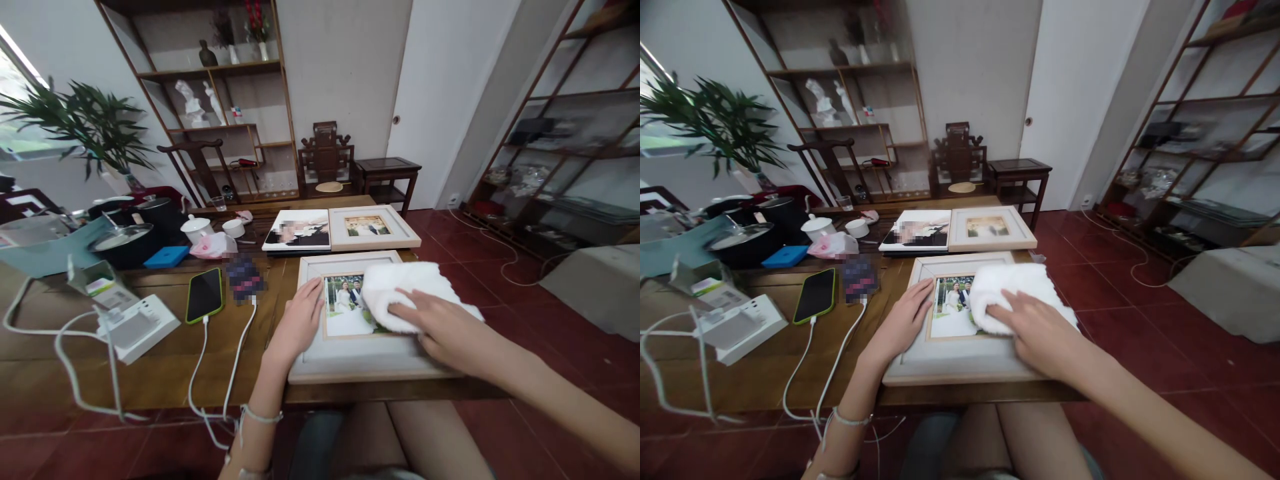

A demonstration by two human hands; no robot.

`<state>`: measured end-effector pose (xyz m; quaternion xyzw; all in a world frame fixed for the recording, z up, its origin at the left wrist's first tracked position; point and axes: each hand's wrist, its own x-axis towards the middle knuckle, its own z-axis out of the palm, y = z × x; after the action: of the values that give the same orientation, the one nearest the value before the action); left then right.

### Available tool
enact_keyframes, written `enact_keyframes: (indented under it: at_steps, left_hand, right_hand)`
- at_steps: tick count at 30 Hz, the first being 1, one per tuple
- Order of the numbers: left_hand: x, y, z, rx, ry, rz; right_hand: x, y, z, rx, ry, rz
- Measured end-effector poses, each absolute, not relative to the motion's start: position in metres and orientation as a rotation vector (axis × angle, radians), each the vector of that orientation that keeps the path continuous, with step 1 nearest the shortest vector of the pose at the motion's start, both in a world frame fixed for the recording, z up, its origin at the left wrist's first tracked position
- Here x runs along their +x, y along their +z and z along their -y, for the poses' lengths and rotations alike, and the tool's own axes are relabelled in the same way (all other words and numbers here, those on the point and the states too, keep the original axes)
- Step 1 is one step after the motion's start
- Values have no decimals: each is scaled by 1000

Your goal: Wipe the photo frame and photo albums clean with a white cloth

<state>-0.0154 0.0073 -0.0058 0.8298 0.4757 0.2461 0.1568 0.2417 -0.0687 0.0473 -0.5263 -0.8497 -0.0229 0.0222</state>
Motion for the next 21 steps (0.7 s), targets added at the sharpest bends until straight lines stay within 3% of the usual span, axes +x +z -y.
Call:
enact_keyframes:
  at_steps: [6,11,15,21]
  left_hand:
    - [-15,-3,-7,2377,658,-1380]
    - [-15,-2,-6,2374,657,-1394]
    - [-15,-4,-7,2386,664,-1390]
    - [-14,-4,-6,2381,663,-1401]
  right_hand:
    - [254,28,-8,-1614,-353,2455]
    - [242,28,-7,-1506,-365,2548]
    - [233,47,45,-1454,-75,2675]
    - [244,77,110,-1389,664,2708]
